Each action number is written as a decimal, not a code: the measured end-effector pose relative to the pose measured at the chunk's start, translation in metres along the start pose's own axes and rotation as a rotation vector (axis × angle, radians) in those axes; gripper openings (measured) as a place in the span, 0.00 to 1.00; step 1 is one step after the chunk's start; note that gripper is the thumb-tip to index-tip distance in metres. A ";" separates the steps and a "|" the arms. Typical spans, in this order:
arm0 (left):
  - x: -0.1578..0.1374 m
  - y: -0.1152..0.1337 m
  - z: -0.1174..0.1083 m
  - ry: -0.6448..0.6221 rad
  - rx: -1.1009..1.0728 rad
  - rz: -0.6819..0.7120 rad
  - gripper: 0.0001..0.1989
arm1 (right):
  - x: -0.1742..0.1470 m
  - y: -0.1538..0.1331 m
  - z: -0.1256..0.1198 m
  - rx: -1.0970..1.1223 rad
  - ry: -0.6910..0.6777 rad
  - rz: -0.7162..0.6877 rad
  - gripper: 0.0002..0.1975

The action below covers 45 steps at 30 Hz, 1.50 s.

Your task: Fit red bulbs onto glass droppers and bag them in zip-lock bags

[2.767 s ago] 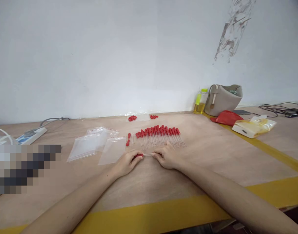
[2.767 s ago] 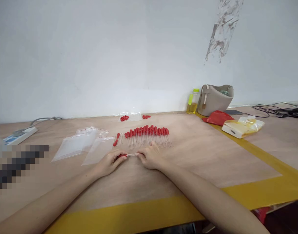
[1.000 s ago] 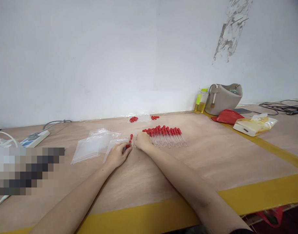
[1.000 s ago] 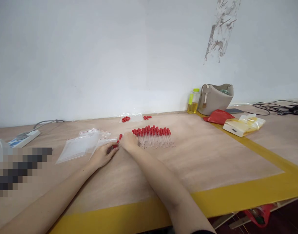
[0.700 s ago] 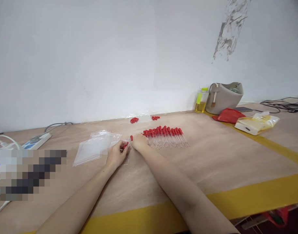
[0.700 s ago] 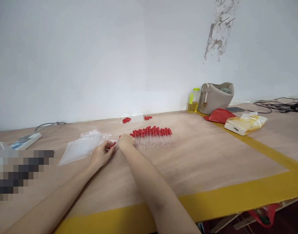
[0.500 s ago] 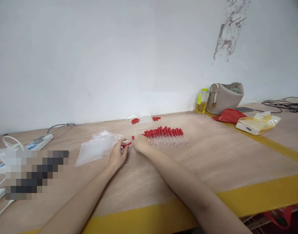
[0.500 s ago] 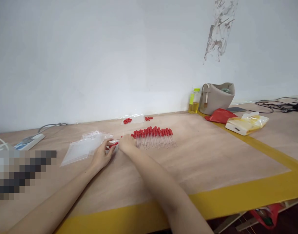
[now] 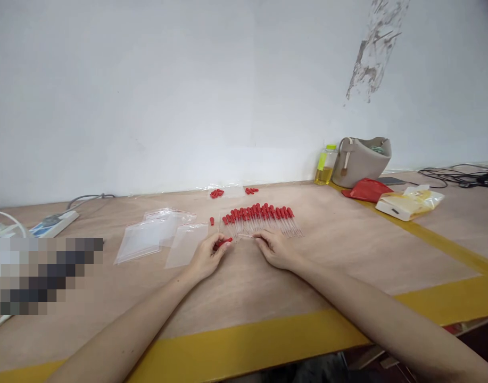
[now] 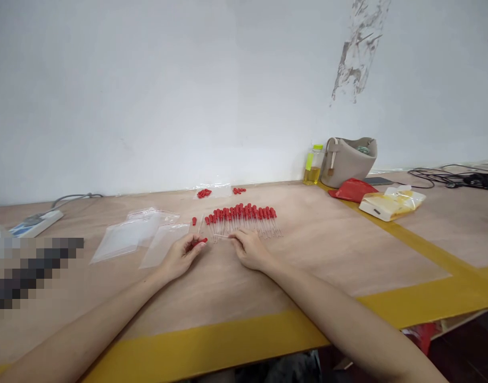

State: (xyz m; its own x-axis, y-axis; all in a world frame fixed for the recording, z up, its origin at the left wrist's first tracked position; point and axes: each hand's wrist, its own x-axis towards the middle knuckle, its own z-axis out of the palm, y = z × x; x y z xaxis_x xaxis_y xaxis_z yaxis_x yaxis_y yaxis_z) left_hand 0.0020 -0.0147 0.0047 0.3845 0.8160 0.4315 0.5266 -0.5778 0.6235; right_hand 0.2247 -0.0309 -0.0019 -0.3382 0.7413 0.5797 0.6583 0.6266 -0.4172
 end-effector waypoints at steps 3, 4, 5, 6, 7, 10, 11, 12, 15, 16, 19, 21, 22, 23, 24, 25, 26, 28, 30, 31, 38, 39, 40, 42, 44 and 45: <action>-0.001 -0.001 0.001 -0.014 -0.026 0.009 0.10 | 0.000 -0.013 0.005 -0.005 0.022 -0.007 0.09; -0.001 -0.001 0.001 -0.019 -0.030 0.012 0.09 | 0.000 -0.015 0.006 -0.008 0.022 -0.012 0.09; -0.001 -0.001 0.001 -0.024 -0.033 0.014 0.09 | 0.000 -0.016 0.007 -0.012 0.016 -0.016 0.09; -0.001 -0.001 0.001 -0.028 -0.035 0.014 0.09 | 0.000 -0.016 0.008 -0.016 0.006 -0.022 0.09; -0.001 -0.001 0.002 -0.029 -0.036 0.013 0.10 | 0.000 -0.016 0.008 -0.020 -0.006 -0.029 0.09; -0.001 -0.001 0.002 -0.029 -0.024 0.009 0.10 | 0.000 -0.015 0.010 -0.012 -0.044 -0.054 0.08; -0.001 -0.001 0.002 -0.032 -0.013 0.014 0.11 | 0.000 -0.014 0.009 -0.004 -0.058 -0.059 0.08; -0.002 -0.001 0.002 -0.033 -0.001 0.025 0.11 | 0.000 -0.014 0.009 0.007 -0.073 -0.061 0.08; -0.003 -0.001 0.001 -0.034 0.009 0.071 0.11 | 0.002 -0.013 0.007 0.038 -0.117 -0.057 0.09; -0.004 -0.001 0.001 -0.038 0.005 0.082 0.11 | 0.003 -0.012 0.007 0.045 -0.130 -0.059 0.09; -0.005 0.001 0.000 -0.080 0.007 0.088 0.10 | 0.005 -0.009 0.006 0.026 -0.167 -0.078 0.09; -0.006 0.003 0.000 -0.110 0.026 0.089 0.11 | 0.006 -0.008 0.005 -0.031 -0.180 -0.085 0.10; -0.006 0.005 -0.001 -0.118 0.037 0.092 0.11 | 0.006 -0.008 0.005 -0.068 -0.178 -0.088 0.10; -0.006 0.007 -0.001 -0.121 0.049 0.096 0.11 | 0.006 -0.008 0.005 -0.107 -0.171 -0.094 0.10; -0.007 0.008 -0.001 -0.123 0.062 0.103 0.11 | 0.006 -0.009 0.004 -0.145 -0.162 -0.107 0.10; -0.007 0.010 -0.002 -0.124 0.078 0.111 0.11 | 0.006 -0.010 0.004 -0.180 -0.153 -0.128 0.11; -0.007 0.011 -0.002 -0.126 0.094 0.122 0.11 | 0.005 -0.011 0.004 -0.209 -0.143 -0.154 0.11; -0.008 0.012 -0.002 -0.147 0.125 0.146 0.11 | 0.004 -0.012 0.004 -0.248 -0.128 -0.202 0.11; -0.008 0.012 -0.002 -0.181 0.150 0.167 0.11 | 0.003 -0.013 0.005 -0.262 -0.129 -0.222 0.11; -0.008 0.011 -0.001 -0.197 0.159 0.175 0.12 | 0.003 -0.013 0.005 -0.263 -0.133 -0.218 0.11; -0.009 0.013 -0.002 -0.216 0.167 0.206 0.11 | 0.002 -0.018 0.012 -0.217 -0.198 -0.129 0.12; -0.009 0.013 -0.002 -0.230 0.162 0.212 0.11 | 0.002 -0.018 0.013 -0.215 -0.210 -0.132 0.12; -0.009 0.013 -0.002 -0.245 0.156 0.216 0.11 | 0.001 -0.018 0.013 -0.217 -0.219 -0.137 0.12; -0.009 0.013 -0.002 -0.266 0.147 0.216 0.11 | 0.002 -0.017 0.014 -0.227 -0.231 -0.153 0.12; -0.009 0.012 -0.001 -0.254 0.146 0.206 0.11 | 0.003 -0.017 0.012 -0.234 -0.236 -0.178 0.12; -0.008 0.011 -0.001 -0.232 0.142 0.201 0.11 | 0.004 -0.018 0.010 -0.239 -0.236 -0.193 0.12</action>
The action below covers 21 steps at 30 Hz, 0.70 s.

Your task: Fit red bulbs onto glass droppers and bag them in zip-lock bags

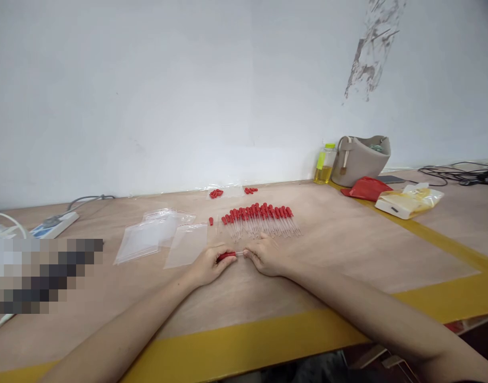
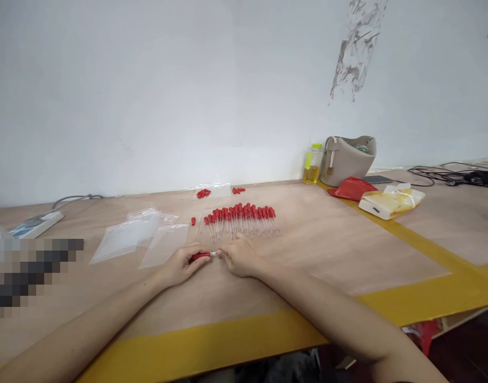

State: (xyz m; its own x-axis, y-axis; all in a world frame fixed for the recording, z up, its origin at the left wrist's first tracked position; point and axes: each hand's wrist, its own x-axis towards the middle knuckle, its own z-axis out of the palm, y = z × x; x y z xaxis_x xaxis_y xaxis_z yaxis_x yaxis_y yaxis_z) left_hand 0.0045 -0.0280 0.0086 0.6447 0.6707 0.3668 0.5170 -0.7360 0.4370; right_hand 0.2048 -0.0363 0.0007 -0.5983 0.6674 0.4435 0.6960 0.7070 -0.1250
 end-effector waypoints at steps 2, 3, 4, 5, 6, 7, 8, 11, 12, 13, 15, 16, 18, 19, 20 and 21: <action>0.001 -0.002 0.000 0.059 -0.014 -0.003 0.11 | 0.001 0.000 -0.006 -0.021 0.006 -0.030 0.12; 0.002 -0.003 -0.001 0.093 -0.022 0.002 0.10 | 0.002 -0.001 -0.009 -0.035 0.009 -0.043 0.11; 0.002 -0.005 -0.002 0.127 -0.020 0.014 0.10 | 0.002 -0.001 -0.013 -0.050 0.016 -0.049 0.11; 0.002 -0.007 -0.004 0.160 0.000 0.026 0.12 | 0.002 0.000 -0.016 -0.066 0.028 -0.046 0.11; 0.002 -0.009 -0.007 0.193 0.042 0.033 0.14 | 0.001 0.002 -0.019 -0.080 0.049 -0.026 0.11; 0.001 -0.013 -0.011 0.225 0.101 0.031 0.17 | 0.001 0.006 -0.022 -0.088 0.084 0.018 0.10; 0.001 -0.018 -0.014 0.254 0.171 0.019 0.20 | 0.000 0.011 -0.024 -0.084 0.130 0.089 0.10; -0.001 -0.036 -0.023 0.297 0.348 -0.073 0.20 | -0.004 0.037 -0.033 0.031 0.286 0.432 0.11; -0.002 -0.042 -0.024 0.301 0.382 -0.108 0.19 | -0.005 0.048 -0.036 0.093 0.315 0.563 0.12; -0.002 -0.048 -0.025 0.304 0.406 -0.138 0.19 | -0.005 0.058 -0.039 0.134 0.327 0.688 0.12; -0.003 -0.057 -0.024 0.302 0.425 -0.186 0.19 | -0.005 0.076 -0.045 0.123 0.305 0.861 0.12; -0.003 -0.059 -0.023 0.296 0.422 -0.203 0.20 | -0.005 0.083 -0.046 0.092 0.288 0.920 0.13; -0.004 -0.061 -0.021 0.270 0.397 -0.230 0.20 | -0.004 0.093 -0.046 0.023 0.253 0.985 0.14; -0.004 -0.061 -0.020 0.258 0.381 -0.245 0.20 | -0.002 0.097 -0.044 -0.001 0.235 1.004 0.14; -0.004 -0.061 -0.020 0.246 0.366 -0.259 0.20 | -0.001 0.099 -0.042 -0.018 0.219 1.016 0.14; -0.004 -0.062 -0.020 0.235 0.356 -0.273 0.20 | 0.000 0.101 -0.039 -0.027 0.204 1.023 0.14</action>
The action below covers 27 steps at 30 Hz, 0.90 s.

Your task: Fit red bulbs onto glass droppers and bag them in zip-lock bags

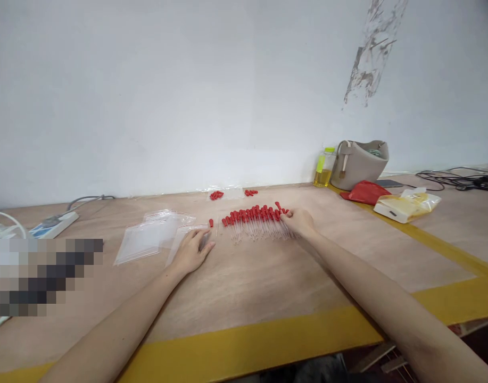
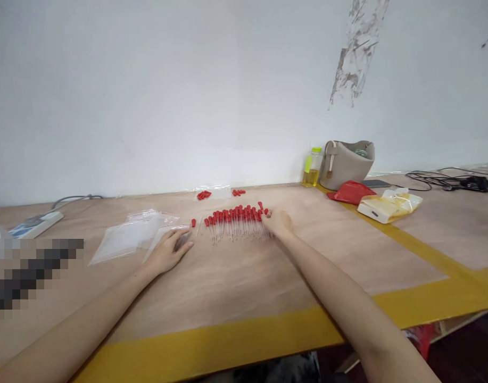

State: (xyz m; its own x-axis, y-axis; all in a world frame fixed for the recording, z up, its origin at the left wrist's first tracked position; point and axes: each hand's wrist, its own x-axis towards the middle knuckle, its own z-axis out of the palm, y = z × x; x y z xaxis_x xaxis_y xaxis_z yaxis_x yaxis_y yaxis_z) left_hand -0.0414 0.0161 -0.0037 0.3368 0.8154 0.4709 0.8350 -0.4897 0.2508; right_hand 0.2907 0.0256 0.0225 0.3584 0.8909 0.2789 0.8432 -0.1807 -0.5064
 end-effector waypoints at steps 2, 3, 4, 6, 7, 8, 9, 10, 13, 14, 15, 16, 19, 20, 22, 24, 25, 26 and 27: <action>0.000 0.000 0.000 -0.023 -0.001 -0.021 0.20 | 0.001 0.001 0.007 -0.018 -0.023 0.006 0.14; 0.000 0.000 -0.001 -0.032 0.004 -0.029 0.20 | 0.002 0.002 0.010 -0.022 -0.030 0.008 0.14; 0.000 0.000 -0.001 -0.041 0.014 -0.034 0.20 | 0.001 0.002 0.012 -0.021 -0.035 0.006 0.14; -0.001 0.003 -0.003 -0.055 0.052 -0.034 0.20 | 0.000 0.005 0.014 -0.016 -0.028 0.000 0.15; -0.002 0.006 -0.004 -0.055 0.090 -0.029 0.20 | -0.001 0.005 0.014 -0.013 -0.019 -0.002 0.16; -0.003 0.009 -0.005 -0.048 0.141 -0.023 0.19 | -0.002 0.006 0.013 -0.008 -0.010 -0.006 0.16; -0.004 0.014 -0.007 -0.040 0.200 -0.013 0.18 | -0.003 0.007 0.013 -0.005 -0.005 -0.009 0.17; -0.005 0.018 -0.008 -0.035 0.261 -0.002 0.18 | -0.004 0.007 0.012 -0.002 -0.002 -0.011 0.17; -0.001 0.029 -0.013 -0.044 0.373 0.015 0.18 | -0.006 0.007 0.010 -0.004 0.013 -0.021 0.16; 0.004 0.030 -0.014 -0.058 0.370 -0.012 0.18 | -0.007 0.006 0.010 -0.010 0.023 -0.024 0.15; 0.011 0.030 -0.015 -0.068 0.354 -0.062 0.16 | -0.008 0.005 0.010 -0.014 0.034 -0.031 0.14; 0.020 0.029 -0.015 -0.082 0.325 -0.138 0.15 | -0.009 0.005 0.010 -0.016 0.045 -0.042 0.14; 0.056 0.019 -0.011 -0.122 0.264 -0.332 0.13 | -0.012 0.003 0.010 -0.014 0.065 -0.090 0.13; 0.068 0.015 -0.008 -0.131 0.255 -0.380 0.14 | -0.013 0.003 0.010 -0.016 0.065 -0.107 0.13; 0.089 0.009 -0.001 -0.167 0.235 -0.470 0.15 | -0.015 0.003 0.008 -0.027 0.063 -0.126 0.13; 0.104 0.004 0.007 -0.201 0.219 -0.533 0.17 | -0.017 0.003 0.007 -0.041 0.060 -0.129 0.13; 0.109 0.003 0.010 -0.219 0.212 -0.555 0.17 | -0.017 0.004 0.006 -0.046 0.062 -0.126 0.13; 0.113 0.002 0.012 -0.237 0.206 -0.571 0.18 | -0.017 0.004 0.006 -0.050 0.063 -0.120 0.13; 0.116 0.001 0.013 -0.254 0.200 -0.581 0.18 | -0.017 0.004 0.006 -0.053 0.063 -0.114 0.13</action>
State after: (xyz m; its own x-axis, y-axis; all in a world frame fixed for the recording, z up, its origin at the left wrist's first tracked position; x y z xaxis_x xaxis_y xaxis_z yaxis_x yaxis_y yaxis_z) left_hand 0.0043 0.1138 0.0402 -0.1207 0.9889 0.0865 0.9681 0.0980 0.2305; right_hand 0.2857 0.0119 0.0107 0.2824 0.8794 0.3833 0.8991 -0.1033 -0.4254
